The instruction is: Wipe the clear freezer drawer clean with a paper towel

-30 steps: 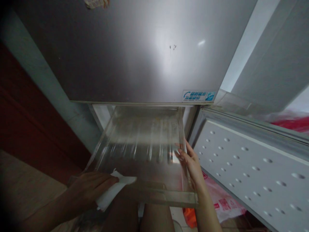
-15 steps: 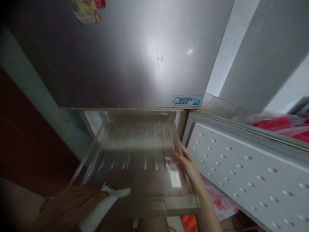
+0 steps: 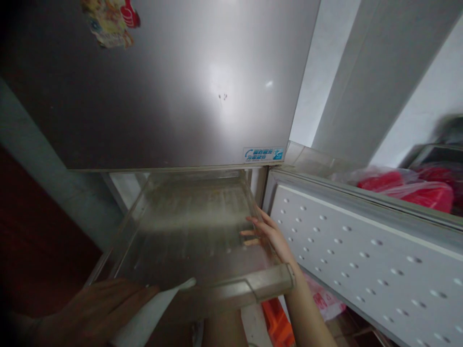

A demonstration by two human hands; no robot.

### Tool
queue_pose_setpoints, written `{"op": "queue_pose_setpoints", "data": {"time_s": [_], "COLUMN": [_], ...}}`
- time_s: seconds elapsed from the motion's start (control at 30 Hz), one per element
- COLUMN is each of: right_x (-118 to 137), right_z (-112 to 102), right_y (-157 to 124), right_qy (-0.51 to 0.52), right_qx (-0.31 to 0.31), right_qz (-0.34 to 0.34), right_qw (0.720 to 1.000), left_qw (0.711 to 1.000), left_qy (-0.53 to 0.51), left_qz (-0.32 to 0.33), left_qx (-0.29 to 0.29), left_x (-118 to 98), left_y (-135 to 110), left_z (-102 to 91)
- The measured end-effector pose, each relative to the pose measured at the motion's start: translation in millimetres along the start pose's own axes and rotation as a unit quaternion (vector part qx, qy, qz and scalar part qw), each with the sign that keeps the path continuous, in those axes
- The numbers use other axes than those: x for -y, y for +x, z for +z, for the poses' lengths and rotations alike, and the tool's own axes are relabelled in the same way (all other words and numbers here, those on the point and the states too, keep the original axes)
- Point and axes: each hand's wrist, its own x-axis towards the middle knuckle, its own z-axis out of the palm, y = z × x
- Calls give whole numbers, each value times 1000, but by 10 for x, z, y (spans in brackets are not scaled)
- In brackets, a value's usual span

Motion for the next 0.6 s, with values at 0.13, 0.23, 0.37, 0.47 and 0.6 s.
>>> {"op": "queue_pose_setpoints", "data": {"time_s": [0.13,0.23,0.37,0.47,0.6], "right_x": [41,41,10,-15,-29], "right_z": [-27,-60,-106,-104,-41], "right_y": [57,43,-21,-69,-117], "right_qy": [-2,1,11,16,21], "right_qx": [5,8,1,1,-10], "right_qz": [4,7,7,7,5], "right_qw": [1000,1000,1000,1000,1000], "left_qw": [999,999,998,997,996], "left_qy": [33,53,67,70,82], "left_qz": [19,13,-2,6,20], "left_qx": [0,-4,13,4,-35], "left_x": [-89,-150,-190,-183,-120], "left_y": [172,189,165,169,195], "left_z": [-79,-56,-40,-99,-241]}}
